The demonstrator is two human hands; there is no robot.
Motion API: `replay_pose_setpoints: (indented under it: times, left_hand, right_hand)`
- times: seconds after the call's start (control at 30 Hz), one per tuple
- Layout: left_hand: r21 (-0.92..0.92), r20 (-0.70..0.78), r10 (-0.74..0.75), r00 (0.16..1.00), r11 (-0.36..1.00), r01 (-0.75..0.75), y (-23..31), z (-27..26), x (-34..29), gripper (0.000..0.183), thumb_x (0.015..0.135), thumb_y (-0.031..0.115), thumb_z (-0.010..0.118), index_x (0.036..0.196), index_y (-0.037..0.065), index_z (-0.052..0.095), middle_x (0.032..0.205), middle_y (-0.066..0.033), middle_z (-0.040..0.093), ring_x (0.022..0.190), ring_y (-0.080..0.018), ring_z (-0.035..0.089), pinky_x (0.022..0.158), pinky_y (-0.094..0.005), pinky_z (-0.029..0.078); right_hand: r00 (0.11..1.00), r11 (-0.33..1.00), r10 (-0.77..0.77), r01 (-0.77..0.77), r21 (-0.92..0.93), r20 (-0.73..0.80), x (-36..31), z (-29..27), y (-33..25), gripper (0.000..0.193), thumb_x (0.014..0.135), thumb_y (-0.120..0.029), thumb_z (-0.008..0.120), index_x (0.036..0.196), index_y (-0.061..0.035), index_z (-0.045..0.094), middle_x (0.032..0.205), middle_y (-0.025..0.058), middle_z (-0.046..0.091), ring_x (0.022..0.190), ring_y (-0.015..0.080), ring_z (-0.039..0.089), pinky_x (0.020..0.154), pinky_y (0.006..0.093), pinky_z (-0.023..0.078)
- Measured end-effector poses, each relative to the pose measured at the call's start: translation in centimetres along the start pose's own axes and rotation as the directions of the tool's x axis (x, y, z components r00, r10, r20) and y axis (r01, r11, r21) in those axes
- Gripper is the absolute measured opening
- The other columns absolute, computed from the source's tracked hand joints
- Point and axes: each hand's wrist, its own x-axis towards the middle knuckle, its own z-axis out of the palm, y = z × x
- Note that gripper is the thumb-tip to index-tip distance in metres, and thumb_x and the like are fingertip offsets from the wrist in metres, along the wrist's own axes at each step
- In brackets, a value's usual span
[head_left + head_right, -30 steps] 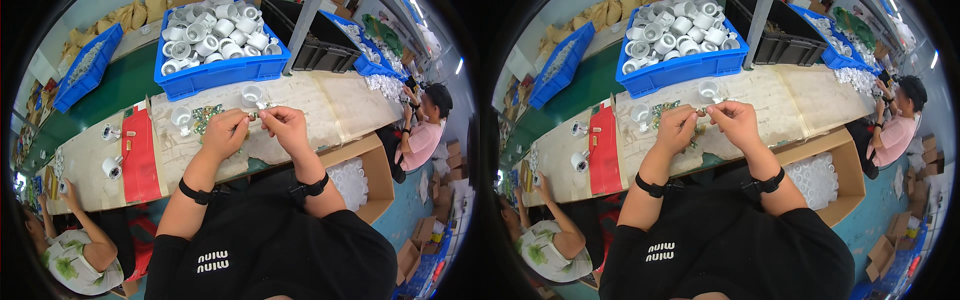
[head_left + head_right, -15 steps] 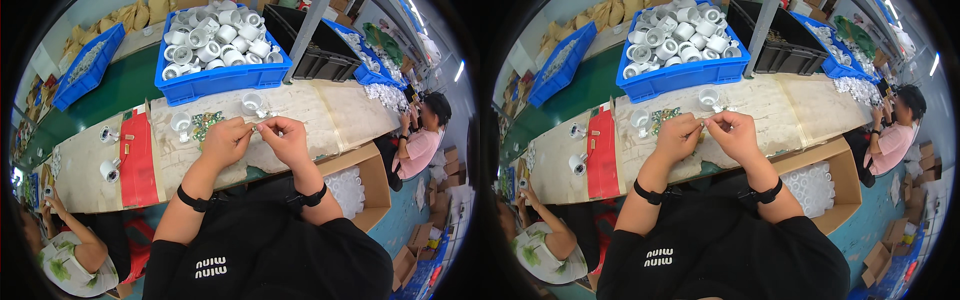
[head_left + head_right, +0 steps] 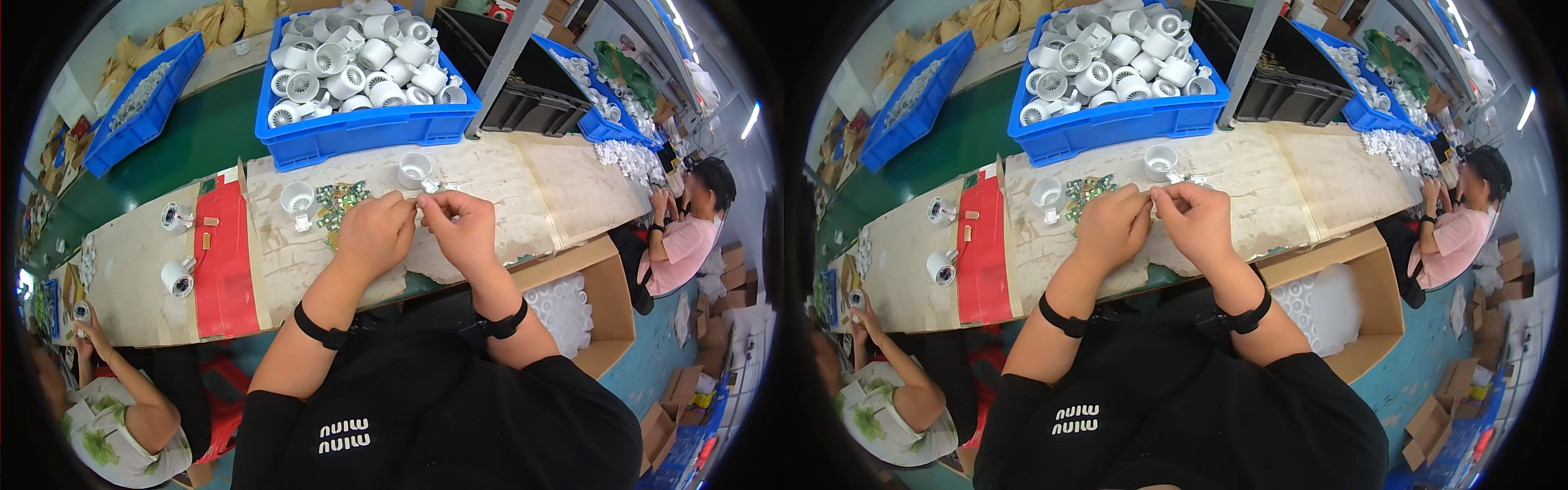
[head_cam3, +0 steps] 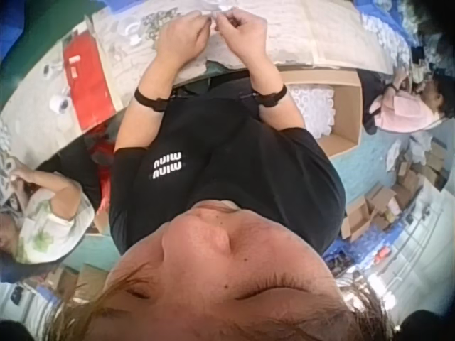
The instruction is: Assembling small electronic boards into white plastic housings.
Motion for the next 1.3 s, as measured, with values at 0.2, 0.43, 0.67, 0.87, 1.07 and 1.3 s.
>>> replay_pose_setpoints:
  times: [0.2, 0.43, 0.67, 0.87, 1.07, 1.3]
  left_hand:
    - [-0.274, 0.040, -0.108, 0.993, 0.955, 0.115, 0.0, -0.4, 0.1, 0.008, 0.092, 0.007, 0.065, 0.090, 0.001, 0.069, 0.078, -0.0120, 0.063, 0.069, -0.0345, 0.064, 0.061, -0.0421, 0.050]
    - [-0.370, 0.023, -0.175, 0.984, 0.913, 0.171, -0.3, 0.0, 0.1, 0.007, 0.090, 0.008, 0.067, 0.090, 0.003, 0.071, 0.078, -0.0110, 0.069, 0.068, -0.0310, 0.068, 0.061, -0.0398, 0.052]
    - [-0.296, 0.094, -0.146, 0.985, 0.940, 0.168, -0.3, 0.0, -0.2, 0.008, 0.094, 0.006, 0.065, 0.093, 0.001, 0.071, 0.086, -0.0136, 0.073, 0.075, -0.0328, 0.071, 0.066, -0.0395, 0.055]
    - [-0.226, 0.007, -0.070, 0.998, 0.972, 0.069, -0.3, 0.2, -0.1, 0.004, 0.090, 0.007, 0.067, 0.088, 0.005, 0.067, 0.079, -0.0110, 0.069, 0.068, -0.0338, 0.068, 0.059, -0.0433, 0.052]
    - [-0.388, -0.019, -0.142, 0.990, 0.913, 0.123, -0.3, 0.6, -0.4, 0.009, 0.095, 0.009, 0.065, 0.094, 0.002, 0.071, 0.083, -0.0149, 0.072, 0.069, -0.0346, 0.069, 0.062, -0.0422, 0.053]
    - [-0.491, 0.190, -0.266, 0.945, 0.808, 0.326, -0.4, 0.2, -0.2, 0.016, 0.101, 0.010, 0.060, 0.097, -0.001, 0.071, 0.078, -0.0129, 0.070, 0.069, -0.0267, 0.068, 0.066, -0.0370, 0.052]
  right_hand:
    - [0.981, 0.939, 0.189, -0.195, 0.284, 0.047, 0.3, -0.6, -0.3, 0.022, 0.097, -0.018, 0.078, 0.092, 0.0028, 0.078, 0.070, 0.0040, 0.072, 0.063, 0.0068, 0.065, 0.058, 0.0220, 0.050]
    - [0.982, 0.909, 0.125, -0.169, 0.381, 0.139, 0.3, -0.9, 0.4, 0.021, 0.098, -0.018, 0.077, 0.097, 0.0032, 0.078, 0.074, 0.0046, 0.072, 0.063, 0.0078, 0.065, 0.058, 0.0223, 0.051]
    - [0.968, 0.875, 0.163, -0.231, 0.425, 0.190, 0.7, -1.0, 0.8, 0.020, 0.101, -0.015, 0.073, 0.099, 0.0043, 0.077, 0.074, 0.0044, 0.071, 0.063, 0.0104, 0.065, 0.060, 0.0240, 0.053]
    - [0.986, 0.987, -0.153, 0.149, 0.063, 0.067, 0.3, -1.4, 0.5, 0.022, 0.100, -0.019, 0.075, 0.094, 0.0019, 0.078, 0.067, 0.0047, 0.070, 0.061, 0.0097, 0.065, 0.059, 0.0252, 0.051]
    - [0.993, 0.992, -0.116, 0.116, 0.056, -0.017, -0.5, 0.2, 1.5, 0.021, 0.100, -0.017, 0.074, 0.092, 0.0022, 0.077, 0.065, 0.0059, 0.068, 0.057, 0.0110, 0.061, 0.055, 0.0277, 0.046]
    - [0.981, 0.980, -0.182, 0.186, 0.063, -0.069, -0.6, 0.3, 1.7, 0.020, 0.099, -0.017, 0.074, 0.093, 0.0012, 0.077, 0.065, 0.0059, 0.068, 0.058, 0.0112, 0.060, 0.056, 0.0278, 0.045]
